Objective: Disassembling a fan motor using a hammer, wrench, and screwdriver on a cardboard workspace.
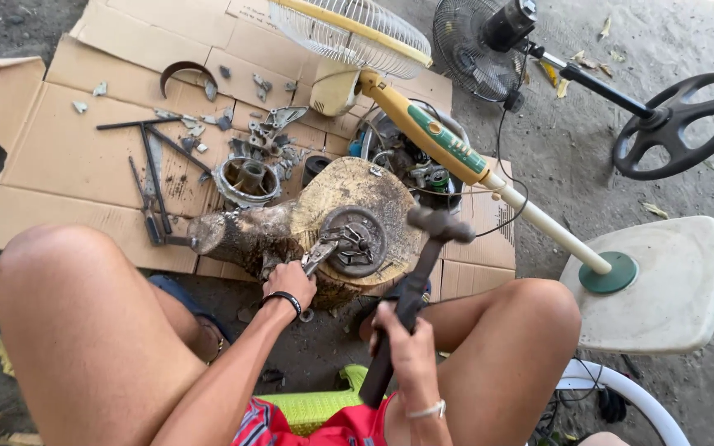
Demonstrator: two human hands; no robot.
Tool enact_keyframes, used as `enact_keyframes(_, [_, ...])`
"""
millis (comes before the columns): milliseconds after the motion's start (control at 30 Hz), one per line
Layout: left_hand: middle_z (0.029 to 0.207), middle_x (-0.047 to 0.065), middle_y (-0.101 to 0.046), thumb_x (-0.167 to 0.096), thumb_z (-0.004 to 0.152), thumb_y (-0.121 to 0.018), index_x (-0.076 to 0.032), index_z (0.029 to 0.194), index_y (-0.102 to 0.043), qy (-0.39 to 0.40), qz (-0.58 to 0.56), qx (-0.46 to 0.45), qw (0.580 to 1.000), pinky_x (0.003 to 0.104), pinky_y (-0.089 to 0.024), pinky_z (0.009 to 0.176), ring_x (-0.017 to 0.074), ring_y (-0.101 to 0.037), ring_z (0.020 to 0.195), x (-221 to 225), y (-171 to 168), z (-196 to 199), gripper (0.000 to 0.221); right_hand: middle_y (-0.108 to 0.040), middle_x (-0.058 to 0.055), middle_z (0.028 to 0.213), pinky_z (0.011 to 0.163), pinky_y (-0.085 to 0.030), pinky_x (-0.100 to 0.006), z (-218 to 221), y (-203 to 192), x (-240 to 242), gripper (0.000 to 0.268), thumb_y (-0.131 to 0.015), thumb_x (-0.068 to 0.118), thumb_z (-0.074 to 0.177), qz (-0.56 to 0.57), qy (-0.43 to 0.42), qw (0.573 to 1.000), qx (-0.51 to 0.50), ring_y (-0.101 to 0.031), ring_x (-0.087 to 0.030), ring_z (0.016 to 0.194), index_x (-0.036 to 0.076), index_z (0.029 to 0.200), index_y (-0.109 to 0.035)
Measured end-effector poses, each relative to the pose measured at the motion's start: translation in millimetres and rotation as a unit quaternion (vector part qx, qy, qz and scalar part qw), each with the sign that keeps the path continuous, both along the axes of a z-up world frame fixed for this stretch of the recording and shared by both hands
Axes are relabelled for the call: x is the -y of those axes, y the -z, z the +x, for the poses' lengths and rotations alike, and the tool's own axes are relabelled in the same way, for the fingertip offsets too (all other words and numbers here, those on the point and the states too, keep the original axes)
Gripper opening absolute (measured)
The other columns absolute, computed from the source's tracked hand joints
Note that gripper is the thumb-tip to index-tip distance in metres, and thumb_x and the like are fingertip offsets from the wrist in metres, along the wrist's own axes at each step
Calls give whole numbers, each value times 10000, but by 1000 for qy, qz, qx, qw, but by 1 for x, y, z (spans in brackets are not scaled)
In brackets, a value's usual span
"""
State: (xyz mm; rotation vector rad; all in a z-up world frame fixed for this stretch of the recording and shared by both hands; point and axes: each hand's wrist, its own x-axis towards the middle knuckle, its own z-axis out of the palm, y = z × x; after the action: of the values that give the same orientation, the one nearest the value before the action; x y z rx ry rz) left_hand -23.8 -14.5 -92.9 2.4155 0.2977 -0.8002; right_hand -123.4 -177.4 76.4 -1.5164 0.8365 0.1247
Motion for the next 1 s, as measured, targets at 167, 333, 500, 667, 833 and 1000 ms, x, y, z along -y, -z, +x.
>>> enact_keyframes(167, [916, 198, -753, -304, 930, -659, -23, 1044, -769, 10, 44, 1, 999, 459, -603, 728, 342, -734, 781, 4, -1, 14, 323, -582, -63, 577, 350, -466, -299, -10, 16, -13, 189, -693, 178, 984, -61, -56, 995, -61, -523, -174, 387, 16, 923, -617])
enact_keyframes(333, [728, 142, -725, -170, 969, -639, -3, 983, -760, -5, -3, 27, 1000, 399, -564, 565, 254, -641, 551, -1, -17, 13, 207, -588, -35, 557, 368, -483, -298, -4, 8, -20, 262, -608, 280, 1017, -166, -71, 980, -84, -560, -157, 406, 44, 906, -627])
enact_keyframes(500, [652, 66, -643, -126, 976, -596, 13, 981, -647, 19, 46, 127, 991, 325, -497, 401, 196, -539, 458, 1, -17, 17, 148, -622, -52, 561, 347, -484, -288, 2, 8, -17, 315, -599, 328, 992, -230, -82, 969, -31, -568, -155, 379, 33, 887, -633])
enact_keyframes(667, [620, 98, -635, -22, 1012, -408, 11, 883, -613, 34, 86, 171, 981, 329, -522, 413, 206, -570, 462, -1, -19, 18, 244, -622, -14, 588, 326, -454, -277, 10, 29, -22, 225, -601, 290, 1003, -305, -129, 942, -57, -539, -141, 391, 78, 939, -643])
enact_keyframes(833, [645, 126, -700, -60, 1020, -487, -38, 906, -565, 69, 146, 198, 967, 332, -579, 452, 214, -675, 498, 1, -31, 21, 140, -669, -53, 570, 363, -451, -324, 9, 0, -23, 268, -616, 319, 983, -338, -119, 933, -45, -573, -165, 394, 65, 922, -680])
enact_keyframes(1000, [663, 89, -677, -125, 980, -566, -25, 1042, -550, 63, 150, 214, 963, 334, -573, 466, 220, -658, 517, -4, -44, 24, 119, -605, -27, 481, 259, -393, -274, 16, -43, -20, 320, -591, 316, 971, -339, -86, 933, 81, -507, -130, 300, 2, 975, -652])
